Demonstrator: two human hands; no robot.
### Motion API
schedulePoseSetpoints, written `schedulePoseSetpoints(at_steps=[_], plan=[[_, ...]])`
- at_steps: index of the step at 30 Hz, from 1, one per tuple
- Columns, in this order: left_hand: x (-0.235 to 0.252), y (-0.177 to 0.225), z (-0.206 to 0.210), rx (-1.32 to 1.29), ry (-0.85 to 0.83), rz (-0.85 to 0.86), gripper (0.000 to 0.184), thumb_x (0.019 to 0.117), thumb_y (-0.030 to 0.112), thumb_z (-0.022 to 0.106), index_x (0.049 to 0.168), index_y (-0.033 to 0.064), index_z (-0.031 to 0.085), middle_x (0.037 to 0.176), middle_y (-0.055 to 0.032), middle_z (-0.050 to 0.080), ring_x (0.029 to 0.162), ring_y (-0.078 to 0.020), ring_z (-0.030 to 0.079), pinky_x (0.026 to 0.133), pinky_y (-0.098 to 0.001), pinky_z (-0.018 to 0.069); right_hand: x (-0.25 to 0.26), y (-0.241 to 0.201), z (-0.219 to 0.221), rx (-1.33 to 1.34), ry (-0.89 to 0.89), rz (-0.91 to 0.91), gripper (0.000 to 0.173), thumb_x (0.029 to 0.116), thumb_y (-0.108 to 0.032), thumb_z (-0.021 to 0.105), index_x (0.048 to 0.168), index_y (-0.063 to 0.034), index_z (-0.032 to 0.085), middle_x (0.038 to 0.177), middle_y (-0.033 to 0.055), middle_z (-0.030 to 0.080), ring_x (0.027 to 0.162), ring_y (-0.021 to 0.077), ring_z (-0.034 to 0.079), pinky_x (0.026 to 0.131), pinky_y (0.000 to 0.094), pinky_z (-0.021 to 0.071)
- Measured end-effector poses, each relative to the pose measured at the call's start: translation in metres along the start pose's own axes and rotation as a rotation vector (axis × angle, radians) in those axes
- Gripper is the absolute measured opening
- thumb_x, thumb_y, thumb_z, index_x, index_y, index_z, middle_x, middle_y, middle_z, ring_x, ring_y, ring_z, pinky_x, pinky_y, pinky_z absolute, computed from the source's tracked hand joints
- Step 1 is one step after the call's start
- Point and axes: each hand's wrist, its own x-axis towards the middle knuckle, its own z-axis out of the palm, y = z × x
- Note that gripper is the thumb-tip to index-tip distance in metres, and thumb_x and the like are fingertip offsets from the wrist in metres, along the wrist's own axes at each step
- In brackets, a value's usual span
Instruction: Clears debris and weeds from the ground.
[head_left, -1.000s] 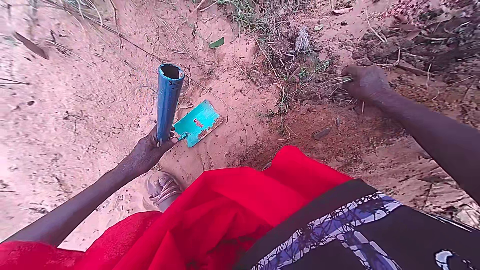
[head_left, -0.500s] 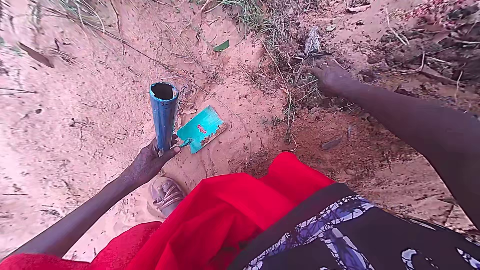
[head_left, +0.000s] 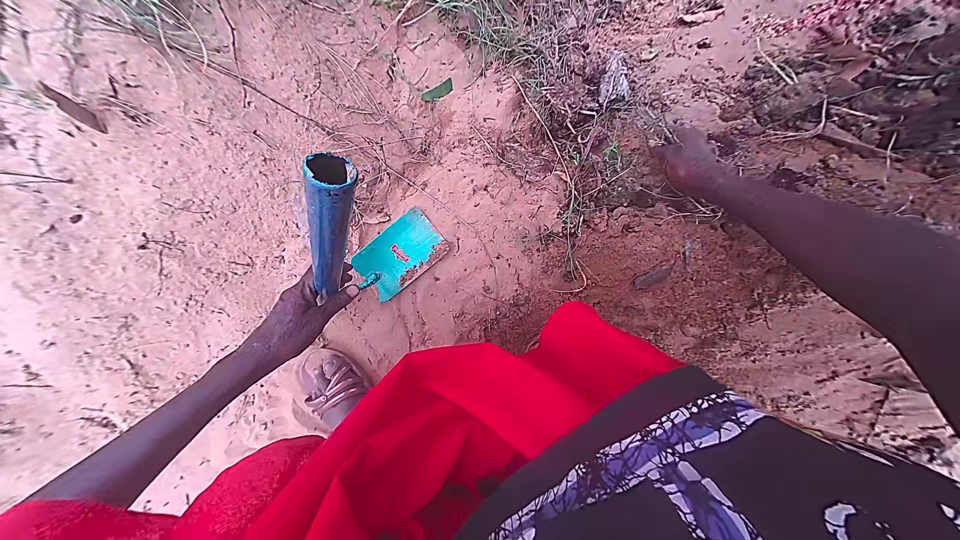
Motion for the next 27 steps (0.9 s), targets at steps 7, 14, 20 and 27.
schedulePoseSetpoints(at_steps=[7,14,20,27], plan=[[0.002,0.010,-0.001,0.016,-0.016,-0.040,0.042,0.1024,0.019,0.061,0.139,0.0006,0.051,0.110,-0.0102,0.066,0.094,-0.0102,0.063,0.087,-0.0361,0.0518,-0.047,-0.003,-0.061,-0.171,0.065,-0.004,0.031,0.1041,-0.016,0.057,0.121,0.0088,0.063,0.117,0.0381,0.062,0.112,0.0556,0.059,0.093,0.0743,0.0415],[0.005,0.009,-0.003,0.020,-0.019,-0.028,0.040,0.1022,0.017,0.062,0.137,-0.0011,0.053,0.108,-0.0124,0.066,0.091,-0.0133,0.063,0.086,-0.0385,0.0526,-0.031,-0.036,-0.040,-0.505,-0.163,-0.201,0.026,0.0965,-0.011,0.071,0.114,0.0088,0.068,0.108,0.0375,0.066,0.109,0.0574,0.062,0.092,0.0743,0.0439],[0.004,0.005,0.000,-0.015,-0.001,-0.010,0.045,0.1003,0.025,0.060,0.135,-0.0032,0.053,0.112,-0.0099,0.067,0.096,-0.0060,0.064,0.089,-0.0304,0.0529,-0.006,-0.057,0.015,-0.618,-0.462,-0.210,0.036,0.0985,-0.002,0.061,0.134,-0.0020,0.066,0.126,0.0336,0.064,0.121,0.0543,0.058,0.101,0.0718,0.0421],[0.003,0.001,0.000,-0.064,-0.016,-0.030,0.042,0.0997,0.025,0.062,0.132,-0.0028,0.056,0.114,-0.0069,0.066,0.094,-0.0012,0.062,0.087,-0.0243,0.0524,0.033,-0.011,0.001,-0.887,-0.219,-0.384,0.067,0.0884,-0.007,0.077,0.148,-0.0288,0.057,0.155,0.0154,0.050,0.131,0.0502,0.054,0.089,0.0724,0.0473]])
